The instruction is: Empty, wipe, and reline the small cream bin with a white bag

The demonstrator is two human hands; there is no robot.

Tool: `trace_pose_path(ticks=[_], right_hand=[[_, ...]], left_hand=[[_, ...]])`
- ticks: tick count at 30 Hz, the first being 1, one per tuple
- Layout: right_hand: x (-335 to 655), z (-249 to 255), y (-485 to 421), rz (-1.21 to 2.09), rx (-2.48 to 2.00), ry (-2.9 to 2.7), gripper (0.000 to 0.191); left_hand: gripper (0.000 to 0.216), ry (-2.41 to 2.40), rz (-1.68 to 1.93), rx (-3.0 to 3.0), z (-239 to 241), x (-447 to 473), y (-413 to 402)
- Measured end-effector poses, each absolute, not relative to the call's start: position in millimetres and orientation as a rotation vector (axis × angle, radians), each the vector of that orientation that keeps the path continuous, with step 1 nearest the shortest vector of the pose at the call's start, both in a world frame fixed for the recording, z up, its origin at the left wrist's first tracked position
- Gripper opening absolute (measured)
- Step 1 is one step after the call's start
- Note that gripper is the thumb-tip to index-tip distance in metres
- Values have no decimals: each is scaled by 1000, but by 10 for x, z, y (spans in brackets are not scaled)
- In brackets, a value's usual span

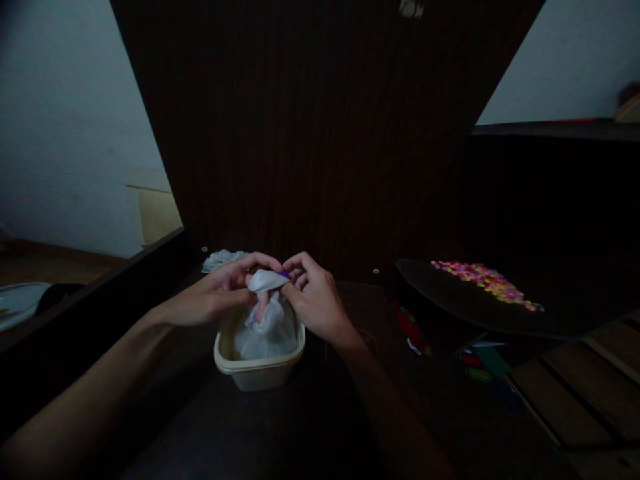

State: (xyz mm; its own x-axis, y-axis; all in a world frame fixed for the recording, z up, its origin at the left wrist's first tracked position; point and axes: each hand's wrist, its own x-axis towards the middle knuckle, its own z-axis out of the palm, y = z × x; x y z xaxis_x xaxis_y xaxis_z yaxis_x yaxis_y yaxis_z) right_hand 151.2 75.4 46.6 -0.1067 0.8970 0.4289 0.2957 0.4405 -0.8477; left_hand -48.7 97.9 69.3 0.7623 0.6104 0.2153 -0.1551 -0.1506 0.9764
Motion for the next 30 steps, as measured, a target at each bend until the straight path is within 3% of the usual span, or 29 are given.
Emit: trace_pose_path(ticks=[7, 13, 16, 21, 23, 28, 30], right_hand=[[1512, 532, 692, 965, -1043, -1468, 26], [1502, 610, 647, 894, -962, -1531, 16], [1483, 606, 603, 954, -926, -1538, 21], [1490, 562, 554, 885, -998, -1614, 49], [1508, 549, 562, 708, -1033, -1684, 44], [1529, 569, 577, 476, -970, -1818, 3], [1529, 590, 571, 489, -946, -1826, 4]], left_hand=[[46, 425, 905, 1576, 666, -468, 1004], [33, 495, 986, 1600, 651, -429, 1019], [35, 475, 1031, 1570, 633, -410, 1025], [38, 489, 1070, 1534, 614, -390, 1026], [34, 509, 1076, 1581, 614, -396, 1028], [27, 634, 1212, 1950, 619, -452, 1068], [26, 626, 1200, 2072, 629, -470, 1081]])
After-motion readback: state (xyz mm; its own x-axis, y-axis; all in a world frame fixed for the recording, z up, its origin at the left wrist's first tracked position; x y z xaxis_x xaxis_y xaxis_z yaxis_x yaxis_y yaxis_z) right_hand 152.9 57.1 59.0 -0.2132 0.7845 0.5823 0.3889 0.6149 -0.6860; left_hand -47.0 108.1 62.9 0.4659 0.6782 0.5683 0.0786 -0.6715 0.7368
